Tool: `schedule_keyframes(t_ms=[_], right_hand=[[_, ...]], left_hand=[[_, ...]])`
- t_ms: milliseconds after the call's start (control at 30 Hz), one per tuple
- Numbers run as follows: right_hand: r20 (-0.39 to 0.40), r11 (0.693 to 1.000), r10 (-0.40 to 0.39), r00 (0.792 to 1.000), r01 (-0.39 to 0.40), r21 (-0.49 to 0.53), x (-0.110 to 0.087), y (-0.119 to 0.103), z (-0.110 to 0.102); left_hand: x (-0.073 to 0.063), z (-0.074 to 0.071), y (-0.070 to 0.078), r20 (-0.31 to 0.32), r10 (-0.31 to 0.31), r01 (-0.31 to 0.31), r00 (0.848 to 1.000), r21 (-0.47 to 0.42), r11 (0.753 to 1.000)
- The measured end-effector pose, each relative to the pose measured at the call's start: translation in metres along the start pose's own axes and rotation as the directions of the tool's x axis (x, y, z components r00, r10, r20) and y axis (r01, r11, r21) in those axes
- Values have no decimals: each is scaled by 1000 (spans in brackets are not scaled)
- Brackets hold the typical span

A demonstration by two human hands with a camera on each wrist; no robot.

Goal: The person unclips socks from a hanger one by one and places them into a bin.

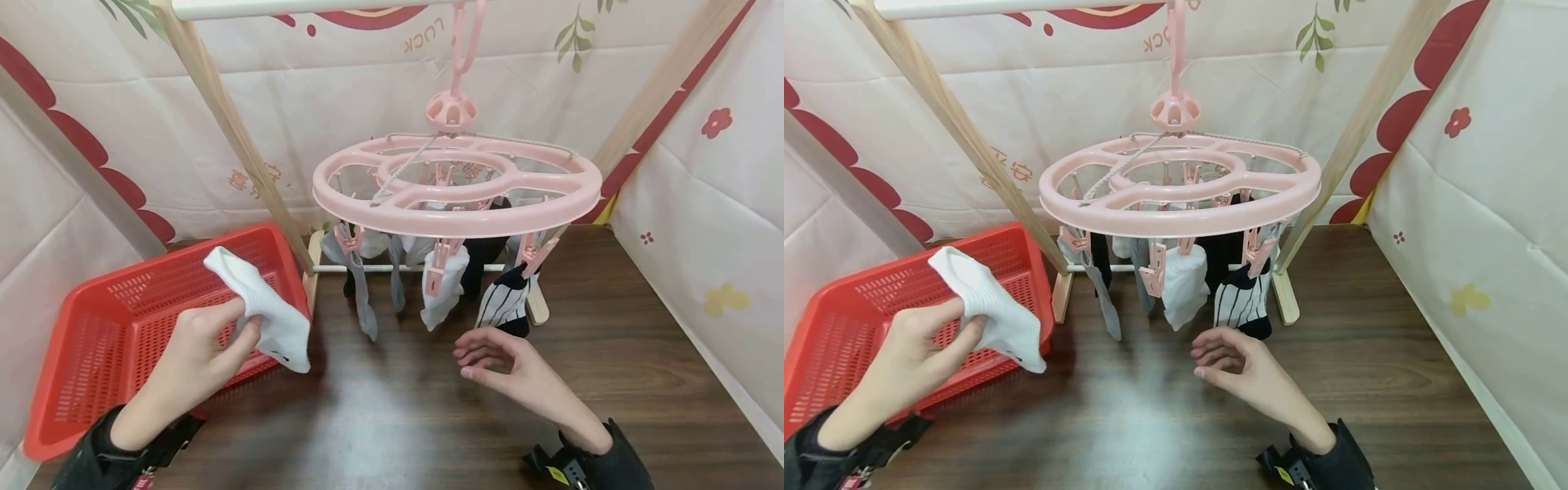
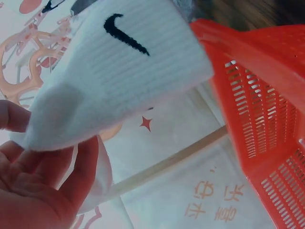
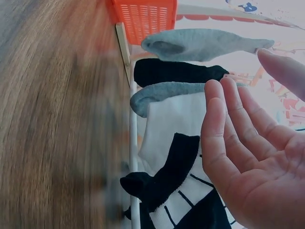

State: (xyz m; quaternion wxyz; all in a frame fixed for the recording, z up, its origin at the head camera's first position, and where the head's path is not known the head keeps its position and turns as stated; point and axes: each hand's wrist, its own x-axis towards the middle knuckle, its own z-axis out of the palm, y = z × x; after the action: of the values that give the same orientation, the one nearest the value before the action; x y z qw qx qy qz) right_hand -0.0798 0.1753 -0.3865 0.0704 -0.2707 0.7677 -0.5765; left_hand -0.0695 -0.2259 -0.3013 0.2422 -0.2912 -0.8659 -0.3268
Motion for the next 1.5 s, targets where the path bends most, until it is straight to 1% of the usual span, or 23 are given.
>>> schedule_keyframes(t_ms=[200,433,700,900,1067,1167,1233,1400,1500], right_hand=[[2,1000,8,1000,-8,-9,-3,0,-1],[6,999,32,999,-32,-21,-7,3,-2],[7,999,48,999,-48,-6,-11,7,-4],[7,998,66,998,-66,-4,-13,9,-5],[15,996,84,996,-83,-15,-16,10,-6],[21,996,90,996,-90,-20,-17,10,-7],[25,995,93,995,-92,-28,-18,10,-8],[27,995,98,995,-97,-28,-20,10,-8],[22,995,91,996,-91,-28,-20,10,-8]], left_hand=[[4,-9,-9,-19,-54,54,998,8,999],[12,-22,-25,-38,-126,129,991,87,988],[15,-33,-43,-77,-210,217,975,110,970],[15,-38,-51,-81,-292,300,953,118,947],[15,-42,-58,-125,-325,340,938,128,932],[15,-43,-60,-138,-337,354,931,121,928],[14,-43,-60,-129,-339,354,932,117,928],[15,-36,-59,-83,-297,305,951,113,946],[15,-32,-58,-67,-282,288,957,110,951]])
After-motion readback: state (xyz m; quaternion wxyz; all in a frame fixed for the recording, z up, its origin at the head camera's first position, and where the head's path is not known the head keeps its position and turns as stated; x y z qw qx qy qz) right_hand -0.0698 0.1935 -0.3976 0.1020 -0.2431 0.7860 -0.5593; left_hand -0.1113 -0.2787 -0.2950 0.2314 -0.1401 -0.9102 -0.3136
